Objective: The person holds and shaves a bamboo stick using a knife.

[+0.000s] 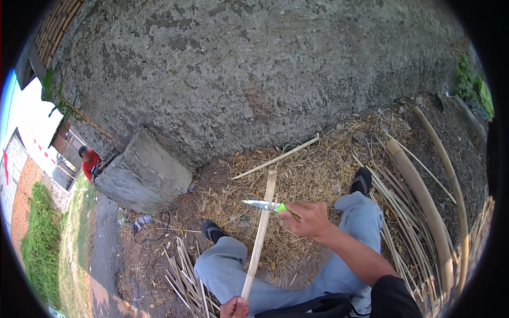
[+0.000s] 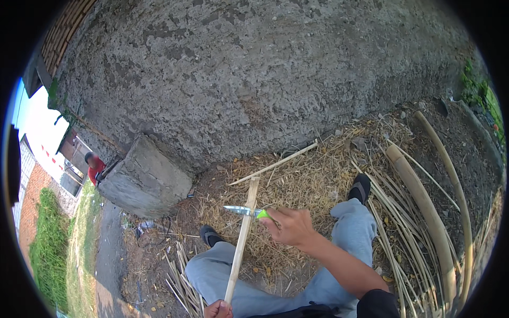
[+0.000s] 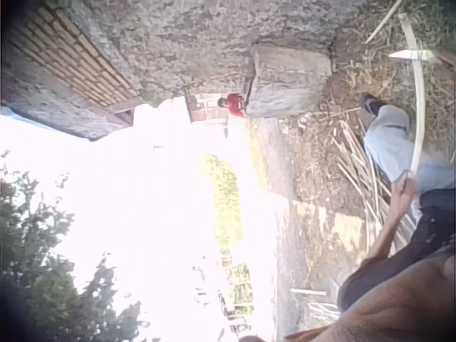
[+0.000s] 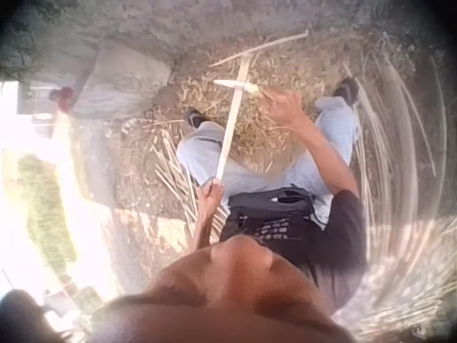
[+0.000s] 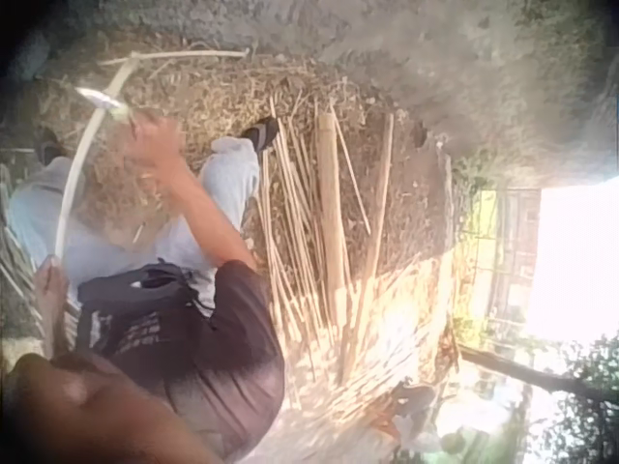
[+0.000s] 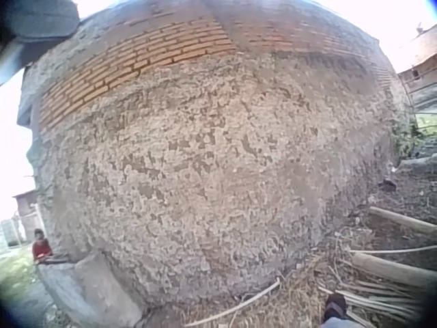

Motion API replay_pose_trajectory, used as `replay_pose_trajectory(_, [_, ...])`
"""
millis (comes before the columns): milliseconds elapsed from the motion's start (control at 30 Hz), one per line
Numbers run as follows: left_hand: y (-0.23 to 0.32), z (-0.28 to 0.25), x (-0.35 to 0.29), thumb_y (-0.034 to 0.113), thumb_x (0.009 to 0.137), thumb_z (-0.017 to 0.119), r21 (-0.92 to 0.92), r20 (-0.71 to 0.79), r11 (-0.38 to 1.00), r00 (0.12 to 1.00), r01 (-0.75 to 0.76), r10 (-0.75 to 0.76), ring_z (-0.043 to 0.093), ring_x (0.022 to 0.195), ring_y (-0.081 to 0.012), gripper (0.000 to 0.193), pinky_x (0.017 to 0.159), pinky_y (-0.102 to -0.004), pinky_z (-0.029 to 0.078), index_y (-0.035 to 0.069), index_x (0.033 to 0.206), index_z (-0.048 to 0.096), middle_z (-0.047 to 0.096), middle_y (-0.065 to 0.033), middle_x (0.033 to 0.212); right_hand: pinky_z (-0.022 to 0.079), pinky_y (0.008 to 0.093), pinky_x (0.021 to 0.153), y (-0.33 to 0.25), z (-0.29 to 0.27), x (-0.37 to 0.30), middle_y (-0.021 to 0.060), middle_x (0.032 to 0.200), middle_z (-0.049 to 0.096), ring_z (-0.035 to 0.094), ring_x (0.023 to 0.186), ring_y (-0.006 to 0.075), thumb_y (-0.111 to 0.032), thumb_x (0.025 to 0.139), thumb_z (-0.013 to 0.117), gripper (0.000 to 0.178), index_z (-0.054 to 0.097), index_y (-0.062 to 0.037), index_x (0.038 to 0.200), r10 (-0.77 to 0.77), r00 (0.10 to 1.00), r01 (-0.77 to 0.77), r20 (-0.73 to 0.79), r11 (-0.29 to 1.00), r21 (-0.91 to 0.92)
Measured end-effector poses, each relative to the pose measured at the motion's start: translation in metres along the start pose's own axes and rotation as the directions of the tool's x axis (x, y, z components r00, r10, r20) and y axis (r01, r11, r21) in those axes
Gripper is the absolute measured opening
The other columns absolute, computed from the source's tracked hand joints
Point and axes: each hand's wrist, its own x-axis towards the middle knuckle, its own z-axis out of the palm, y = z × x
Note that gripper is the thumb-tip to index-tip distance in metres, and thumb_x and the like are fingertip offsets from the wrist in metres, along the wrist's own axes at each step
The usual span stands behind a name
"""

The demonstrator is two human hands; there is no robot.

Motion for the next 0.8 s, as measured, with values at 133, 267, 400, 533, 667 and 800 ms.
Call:
replay_pose_trajectory(133, [-0.009, -0.001, 0.002, 0.018, 0.103, 0.048, -0.130, -0.026, 0.991, 0.999, 0.025, -0.028, 0.036, 0.054, -0.0038, 0.028, 0.047, -0.0218, 0.030, 0.008, 0.077, 0.052, 0.039, 0.0071, 0.063, 0.034, 0.0309, 0.034, -0.014, -0.010, -0.007, 0.0024, 0.057, 0.061, 0.051, 0.038, 0.0154, -0.030, 0.085, 0.071, 0.020, 0.072, -0.0104, 0.087, -0.023, 1.000, 0.024, 0.015, 1.000, -0.006])
replay_pose_trajectory(267, [0.011, 0.001, -0.006, 0.021, 0.102, 0.049, -0.056, -0.026, 0.998, 0.999, 0.021, -0.023, 0.035, 0.055, -0.0041, 0.030, 0.048, -0.0231, 0.029, 0.008, 0.075, 0.051, 0.040, 0.0070, 0.061, 0.033, 0.0309, 0.034, 0.016, 0.004, 0.007, 0.0018, 0.056, 0.060, 0.051, 0.037, 0.0152, -0.031, 0.086, 0.070, 0.021, 0.072, -0.0102, 0.088, 0.004, 0.999, -0.003, 0.034, 0.999, -0.038])
replay_pose_trajectory(400, [0.024, 0.001, -0.008, 0.024, 0.101, 0.050, -0.004, -0.050, 0.999, 0.998, 0.036, -0.037, 0.036, 0.054, -0.0042, 0.033, 0.047, -0.0237, 0.029, 0.009, 0.072, 0.051, 0.041, 0.0065, 0.060, 0.031, 0.0318, 0.033, -0.012, -0.002, -0.001, 0.0016, 0.053, 0.058, 0.050, 0.036, 0.0158, -0.033, 0.088, 0.068, 0.022, 0.072, -0.0113, 0.086, -0.002, 0.998, 0.002, -0.055, 1.000, 0.004])
replay_pose_trajectory(533, [0.009, -0.004, -0.017, 0.023, 0.100, 0.050, -0.011, -0.055, 0.998, 0.996, 0.065, -0.066, 0.038, 0.054, -0.0040, 0.034, 0.046, -0.0239, 0.029, 0.009, 0.069, 0.051, 0.044, 0.0058, 0.059, 0.037, 0.0339, 0.036, 0.020, -0.002, 0.013, 0.0065, 0.055, 0.061, 0.054, 0.039, 0.0210, -0.030, 0.089, 0.068, 0.025, 0.072, -0.0061, 0.089, 0.149, 0.987, -0.148, 0.056, 0.989, -0.029])
replay_pose_trajectory(667, [0.015, -0.012, -0.019, 0.018, 0.098, 0.049, 0.030, -0.020, 0.999, 1.000, 0.024, -0.023, 0.037, 0.052, -0.0036, 0.030, 0.045, -0.0228, 0.028, 0.010, 0.069, 0.051, 0.044, 0.0059, 0.059, 0.042, 0.0361, 0.041, 0.021, 0.000, 0.014, 0.0125, 0.059, 0.063, 0.059, 0.044, 0.0257, -0.026, 0.089, 0.067, 0.023, 0.074, -0.0051, 0.094, 0.261, 0.965, -0.262, -0.025, 0.964, -0.044])
replay_pose_trajectory(800, [-0.006, -0.016, -0.010, 0.018, 0.099, 0.049, -0.097, -0.055, 0.995, 0.998, -0.034, 0.029, 0.036, 0.050, -0.0036, 0.028, 0.044, -0.0216, 0.028, 0.011, 0.071, 0.050, 0.043, 0.0059, 0.059, 0.034, 0.0341, 0.041, 0.041, 0.001, 0.006, 0.0074, 0.051, 0.054, 0.046, 0.039, 0.0182, -0.028, 0.095, 0.060, 0.031, 0.072, -0.0012, 0.085, 0.505, 0.862, -0.508, 0.047, 0.858, 0.081])
